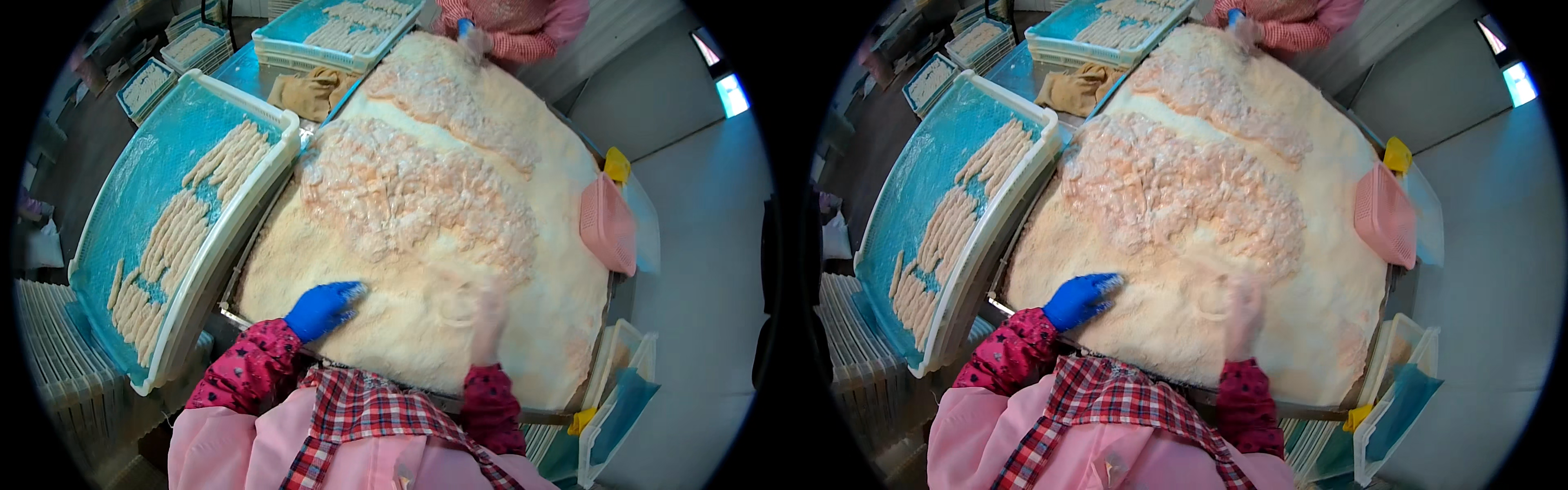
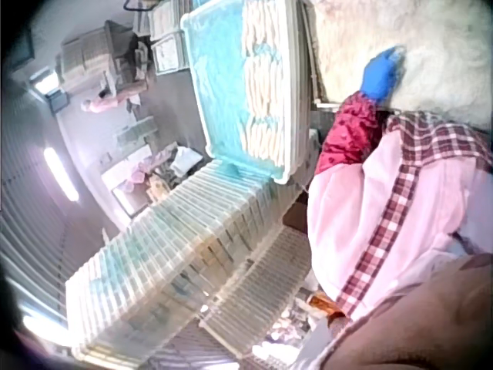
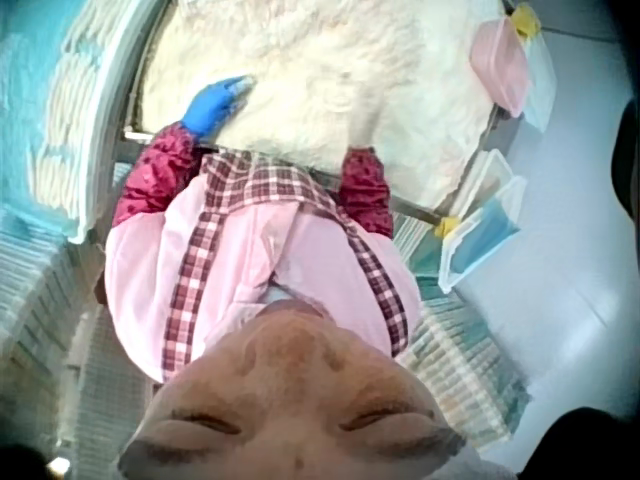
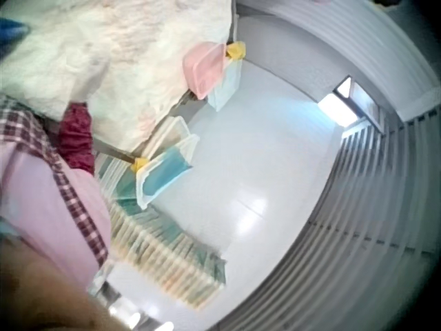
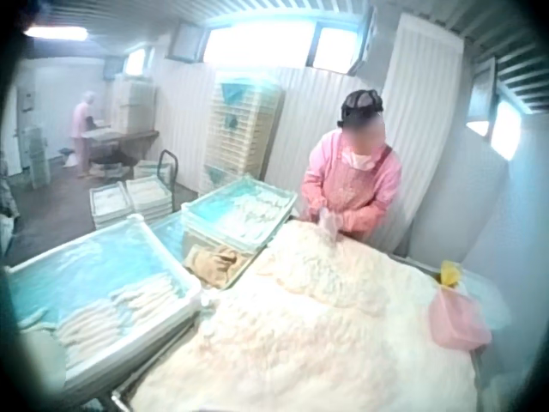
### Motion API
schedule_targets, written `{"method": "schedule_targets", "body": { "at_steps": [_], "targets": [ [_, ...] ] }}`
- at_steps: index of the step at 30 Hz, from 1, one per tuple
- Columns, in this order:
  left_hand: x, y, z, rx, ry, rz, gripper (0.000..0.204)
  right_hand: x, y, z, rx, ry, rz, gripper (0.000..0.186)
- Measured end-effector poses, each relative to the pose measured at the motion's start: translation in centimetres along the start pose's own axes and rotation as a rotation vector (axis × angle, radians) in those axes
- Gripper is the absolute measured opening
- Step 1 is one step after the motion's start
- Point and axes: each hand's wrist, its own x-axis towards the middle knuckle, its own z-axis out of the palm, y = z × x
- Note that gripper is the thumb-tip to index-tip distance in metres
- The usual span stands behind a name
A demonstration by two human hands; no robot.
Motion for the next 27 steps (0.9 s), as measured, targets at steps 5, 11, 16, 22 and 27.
{"method": "schedule_targets", "body": {
  "at_steps": [5, 11, 16, 22, 27],
  "targets": [
    [-0.9, 0.3, -0.6, 0.041, 0.059, -0.062, 0.050, -1.0, -4.4, -0.9, -0.175, -0.031, -0.247, 0.032],
    [1.8, 1.8, -1.1, 0.065, 0.070, 0.117, 0.075, -1.3, -2.9, -2.0, -0.573, -0.685, -0.279, 0.040],
    [5.7, 4.6, 2.8, 0.330, -0.150, 0.413, 0.092, 3.3, -4.8, 4.6, -0.759, -0.441, -0.777, 0.029],
    [7.6, 1.2, 6.6, 0.184, -0.065, 0.241, 0.055, 5.9, -5.9, 5.0, -0.411, -0.658, -0.428, 0.014],
    [2.1, -0.4, 0.2, 0.209, -0.145, -0.054, 0.047, 4.3, -2.9, -4.0, -0.373, -0.704, -0.198, 0.022]
  ]
}}
